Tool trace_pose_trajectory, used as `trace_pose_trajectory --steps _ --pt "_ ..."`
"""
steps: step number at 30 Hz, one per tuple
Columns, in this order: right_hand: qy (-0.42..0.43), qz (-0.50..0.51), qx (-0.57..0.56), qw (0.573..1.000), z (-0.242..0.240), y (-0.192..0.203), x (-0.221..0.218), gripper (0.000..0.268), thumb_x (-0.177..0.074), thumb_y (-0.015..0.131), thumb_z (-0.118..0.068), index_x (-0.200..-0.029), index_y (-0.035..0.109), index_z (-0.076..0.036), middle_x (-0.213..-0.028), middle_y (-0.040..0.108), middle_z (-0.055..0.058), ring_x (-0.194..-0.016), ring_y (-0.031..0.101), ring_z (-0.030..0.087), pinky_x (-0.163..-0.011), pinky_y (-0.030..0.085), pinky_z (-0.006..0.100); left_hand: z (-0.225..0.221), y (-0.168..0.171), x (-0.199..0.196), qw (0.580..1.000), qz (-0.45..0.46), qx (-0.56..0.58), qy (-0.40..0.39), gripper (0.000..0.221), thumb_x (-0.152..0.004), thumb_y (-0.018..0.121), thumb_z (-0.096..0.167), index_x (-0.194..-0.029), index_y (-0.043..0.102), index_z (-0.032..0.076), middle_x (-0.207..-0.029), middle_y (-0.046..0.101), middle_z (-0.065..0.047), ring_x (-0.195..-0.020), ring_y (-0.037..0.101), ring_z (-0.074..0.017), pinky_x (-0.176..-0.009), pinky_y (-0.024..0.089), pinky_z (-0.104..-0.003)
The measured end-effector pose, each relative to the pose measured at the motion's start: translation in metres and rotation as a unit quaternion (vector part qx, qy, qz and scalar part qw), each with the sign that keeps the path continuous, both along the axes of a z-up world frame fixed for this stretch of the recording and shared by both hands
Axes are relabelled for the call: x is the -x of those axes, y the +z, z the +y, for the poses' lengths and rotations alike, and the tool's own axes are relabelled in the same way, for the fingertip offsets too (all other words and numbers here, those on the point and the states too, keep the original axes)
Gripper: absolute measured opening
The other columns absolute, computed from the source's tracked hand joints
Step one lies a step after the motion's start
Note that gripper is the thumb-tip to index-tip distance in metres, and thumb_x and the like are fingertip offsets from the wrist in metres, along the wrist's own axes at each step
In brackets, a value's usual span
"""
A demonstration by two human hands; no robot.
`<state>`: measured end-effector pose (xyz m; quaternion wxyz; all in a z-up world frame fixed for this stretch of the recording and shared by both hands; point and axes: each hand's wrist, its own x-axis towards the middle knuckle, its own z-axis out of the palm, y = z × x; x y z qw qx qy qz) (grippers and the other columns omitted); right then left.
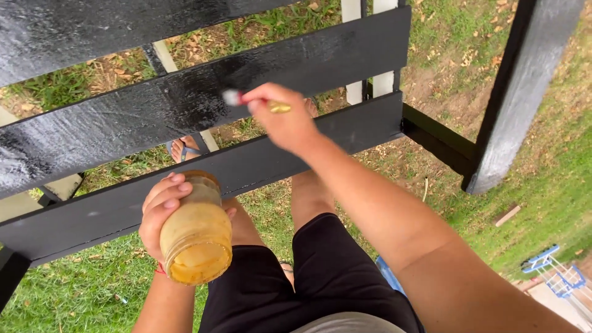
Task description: Painting a wooden bench with black paint using a brush.
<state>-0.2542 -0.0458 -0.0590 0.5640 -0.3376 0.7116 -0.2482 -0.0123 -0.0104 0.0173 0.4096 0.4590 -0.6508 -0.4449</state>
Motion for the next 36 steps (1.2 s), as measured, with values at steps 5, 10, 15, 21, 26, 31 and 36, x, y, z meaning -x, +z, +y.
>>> trace_pose_trajectory --steps 5,10,15,21,26,31,36 --pt "0.064 0.089 0.08 0.991 0.001 -0.014 0.026 0.015 -0.091 0.06 -0.013 -0.101 0.071 -0.015 -0.095 0.073 0.002 -0.083 0.066 0.016 -0.072 0.051 0.031 0.003 -0.004 0.002 1.0 0.003 0.003 -0.012 0.084 -0.064 0.097 0.025 -0.126 0.043 0.011 -0.118 0.059 -0.014 -0.121 0.06 -0.0297 -0.113 0.052 -0.048" --pt "0.1 0.285 0.08 0.95 -0.001 -0.004 0.117 0.017 -0.088 0.063 -0.001 -0.096 0.07 -0.014 -0.096 0.072 0.006 -0.083 0.068 0.02 -0.065 0.06 0.03 0.003 -0.005 0.004 1.0 0.015 0.005 -0.014 0.085 -0.063 0.098 0.022 -0.127 0.043 0.011 -0.118 0.059 -0.015 -0.12 0.059 -0.0302 -0.112 0.053 -0.05" --pt "0.08 0.348 -0.074 0.931 -0.001 0.013 0.184 0.014 -0.098 0.058 -0.002 -0.105 0.069 -0.007 -0.098 0.069 0.008 -0.06 0.054 0.008 -0.044 0.046 0.018 0.002 -0.007 0.011 0.999 0.031 -0.002 -0.009 0.083 -0.066 0.097 0.02 -0.129 0.044 0.01 -0.121 0.059 -0.015 -0.122 0.059 -0.0288 -0.114 0.052 -0.046" --pt "0.14 0.525 0.017 0.84 0.036 0.0 0.243 0.019 -0.098 0.054 -0.003 -0.109 0.07 -0.003 -0.105 0.068 0.013 -0.092 0.067 0.026 -0.077 0.058 0.04 0.005 -0.003 0.008 0.999 0.035 -0.007 -0.024 0.081 -0.066 0.096 0.023 -0.127 0.044 0.01 -0.119 0.06 -0.015 -0.123 0.059 -0.0298 -0.115 0.053 -0.05" --pt "0.129 0.389 0.041 0.911 0.024 0.003 0.188 0.017 -0.098 0.057 -0.003 -0.108 0.07 -0.003 -0.109 0.069 0.017 -0.092 0.067 0.026 -0.08 0.056 0.036 0.013 -0.008 -0.008 0.999 0.013 -0.013 -0.027 0.09 -0.062 0.1 0.023 -0.13 0.042 0.01 -0.122 0.059 -0.015 -0.124 0.059 -0.0308 -0.117 0.05 -0.047" --pt "0.014 0.216 0.021 0.976 0.008 0.0 0.151 0.019 -0.097 0.056 -0.016 -0.106 0.072 -0.011 -0.093 0.074 0.003 -0.083 0.067 0.014 -0.073 0.053 0.029 0.009 -0.005 -0.004 1.0 0.003 -0.006 -0.016 0.09 -0.061 0.099 0.027 -0.128 0.042 0.009 -0.119 0.059 -0.017 -0.123 0.059 -0.0314 -0.116 0.05 -0.047" --pt "-0.102 -0.048 -0.057 0.992 0.01 0.001 0.125 0.022 -0.096 0.059 -0.009 -0.115 0.068 -0.001 -0.094 0.076 0.018 -0.086 0.074 0.019 -0.062 0.058 0.025 0.004 0.001 0.007 1.0 0.021 -0.011 -0.011 0.086 -0.061 0.099 0.022 -0.126 0.043 0.008 -0.118 0.061 -0.018 -0.122 0.06 -0.0317 -0.114 0.053 -0.048"
